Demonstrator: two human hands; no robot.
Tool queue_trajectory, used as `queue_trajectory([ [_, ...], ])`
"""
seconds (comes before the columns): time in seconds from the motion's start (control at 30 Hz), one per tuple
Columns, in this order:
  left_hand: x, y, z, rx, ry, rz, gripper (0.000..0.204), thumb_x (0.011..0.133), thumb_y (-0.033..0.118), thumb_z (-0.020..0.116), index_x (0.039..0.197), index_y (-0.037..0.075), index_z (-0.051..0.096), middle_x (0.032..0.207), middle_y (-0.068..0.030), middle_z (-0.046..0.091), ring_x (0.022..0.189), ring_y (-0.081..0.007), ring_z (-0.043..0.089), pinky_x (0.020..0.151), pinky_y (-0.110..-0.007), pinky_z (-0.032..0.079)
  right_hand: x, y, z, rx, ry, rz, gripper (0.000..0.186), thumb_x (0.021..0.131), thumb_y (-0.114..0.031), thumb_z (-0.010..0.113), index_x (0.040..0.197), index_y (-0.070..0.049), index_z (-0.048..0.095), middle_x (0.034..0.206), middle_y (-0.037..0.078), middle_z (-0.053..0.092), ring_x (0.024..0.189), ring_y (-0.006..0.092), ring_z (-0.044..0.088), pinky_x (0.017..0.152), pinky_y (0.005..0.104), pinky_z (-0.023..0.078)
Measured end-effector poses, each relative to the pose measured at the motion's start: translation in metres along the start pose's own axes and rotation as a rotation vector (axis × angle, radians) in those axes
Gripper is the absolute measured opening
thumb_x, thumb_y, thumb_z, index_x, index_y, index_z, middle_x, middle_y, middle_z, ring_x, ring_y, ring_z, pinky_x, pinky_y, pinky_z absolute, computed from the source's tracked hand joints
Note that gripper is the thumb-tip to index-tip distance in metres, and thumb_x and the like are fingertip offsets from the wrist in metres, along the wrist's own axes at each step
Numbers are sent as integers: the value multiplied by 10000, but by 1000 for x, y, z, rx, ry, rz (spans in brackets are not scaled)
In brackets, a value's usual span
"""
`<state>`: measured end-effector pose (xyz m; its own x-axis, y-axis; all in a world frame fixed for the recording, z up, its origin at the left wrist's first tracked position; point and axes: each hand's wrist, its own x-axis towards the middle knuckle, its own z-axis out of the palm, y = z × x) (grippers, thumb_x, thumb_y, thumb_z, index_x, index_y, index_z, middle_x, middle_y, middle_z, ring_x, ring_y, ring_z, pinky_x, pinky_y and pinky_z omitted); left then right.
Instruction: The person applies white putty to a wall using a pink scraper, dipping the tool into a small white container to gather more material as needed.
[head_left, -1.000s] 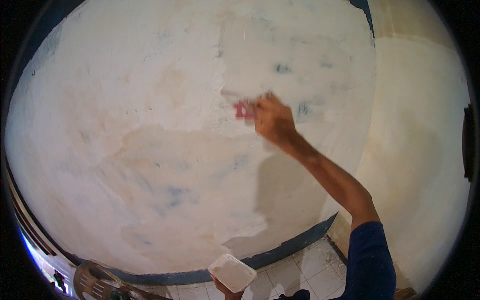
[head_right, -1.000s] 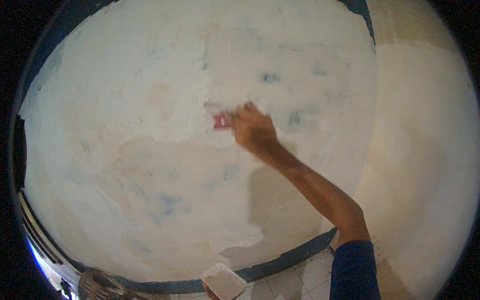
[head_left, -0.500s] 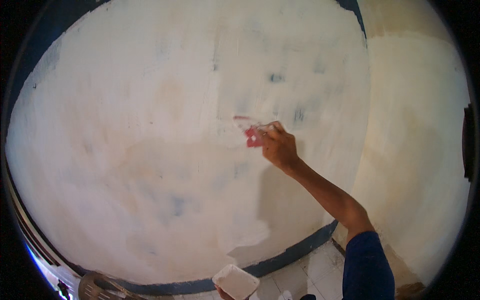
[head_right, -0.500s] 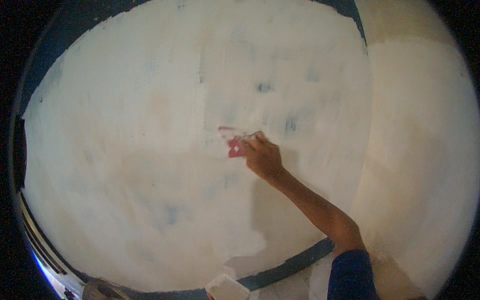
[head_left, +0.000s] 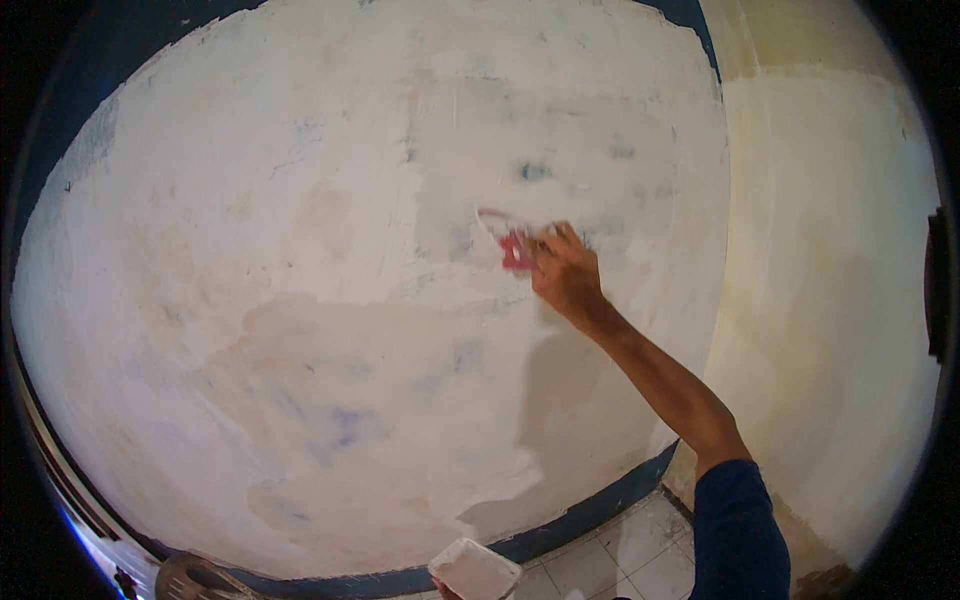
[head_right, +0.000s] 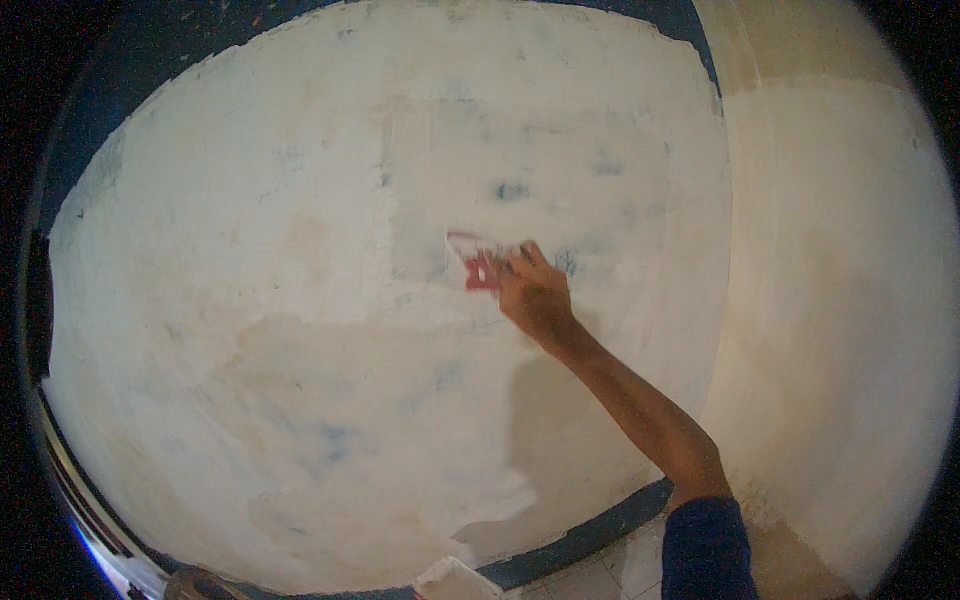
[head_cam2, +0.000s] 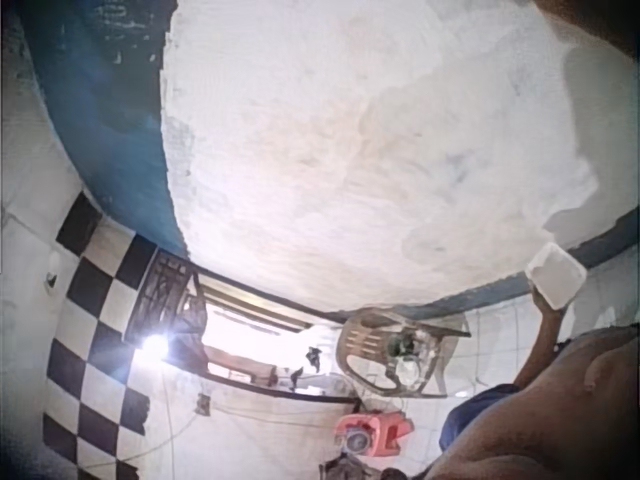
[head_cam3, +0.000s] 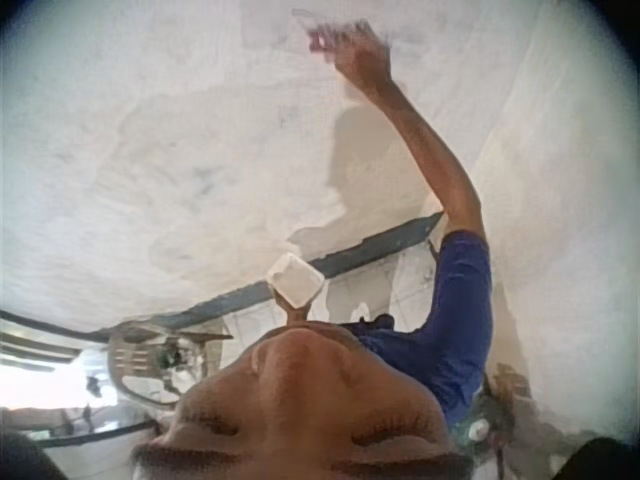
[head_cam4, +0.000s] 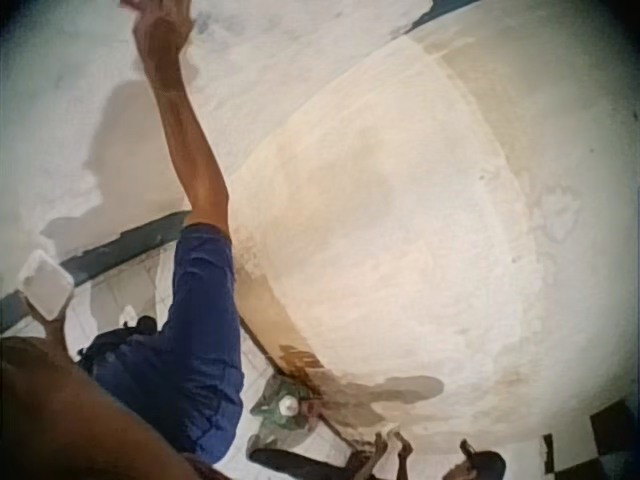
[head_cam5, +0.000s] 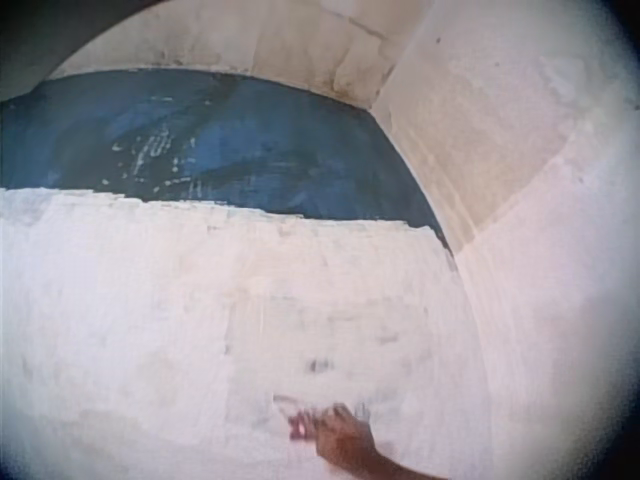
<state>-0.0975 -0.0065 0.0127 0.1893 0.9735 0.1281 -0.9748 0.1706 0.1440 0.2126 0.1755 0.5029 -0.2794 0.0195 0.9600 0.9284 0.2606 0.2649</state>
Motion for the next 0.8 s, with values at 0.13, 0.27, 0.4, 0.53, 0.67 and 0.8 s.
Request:
queue_trajectory([
  [0.13, 2, -15, 12, 32, -8, -29, 734, 875, 677, 429, 1413, 178, 436, 1372, -83, 516, 1264, -369, 473, 1018, -649, 355, -32, 6, 47, -87, -119, -8, 430, 720, -33, 605, 1146, -70, 652, 902, 83, 626, 931, 277, 592, 591, 359, 542],
  [0.27, -5, -20, 34, 13, -66, -58, 744, 869, 687, 430, 1410, 177, 441, 1368, -90, 520, 1260, -374, 474, 1005, -646, 370, -99, -40, 41, 8, -228, -164, 408, 687, -33, 643, 1083, -113, 702, 874, 36, 606, 907, 230, 613, 574, 301, 544],
  [0.4, -3, -24, 8, 3, 120, 27, 750, 866, 692, 431, 1410, 177, 444, 1375, -87, 516, 1264, -373, 472, 1002, -645, 371, -77, -16, 14, 70, -70, -108, 329, 728, -38, 640, 1028, -146, 722, 868, 25, 619, 900, 232, 615, 565, 316, 537],
  [0.53, 6, -19, 20, 14, 39, -12, 753, 864, 699, 425, 1411, 181, 446, 1389, -67, 510, 1274, -360, 465, 1014, -644, 353, 17, 63, -2, -74, -19, 142, 322, 740, -34, 630, 1034, -132, 717, 898, 70, 633, 858, 288, 586, 686, 394, 531],
  [0.67, 4, -28, 34, -6, 146, -6, 743, 871, 704, 398, 1413, 199, 443, 1407, -43, 496, 1291, -343, 451, 1032, -648, 329, 98, 122, -12, -197, 190, 33, 319, 732, -34, 632, 1036, -88, 710, 932, 64, 635, 895, 273, 582, 708, 382, 531],
  [0.8, 4, -33, 22, 34, 163, 14, 737, 874, 717, 366, 1414, 222, 442, 1422, -31, 480, 1308, -336, 433, 1042, -650, 316, 102, 123, 4, -265, 103, 64, 326, 751, -49, 613, 1061, -99, 701, 935, 47, 633, 942, 268, 579, 689, 373, 541],
])
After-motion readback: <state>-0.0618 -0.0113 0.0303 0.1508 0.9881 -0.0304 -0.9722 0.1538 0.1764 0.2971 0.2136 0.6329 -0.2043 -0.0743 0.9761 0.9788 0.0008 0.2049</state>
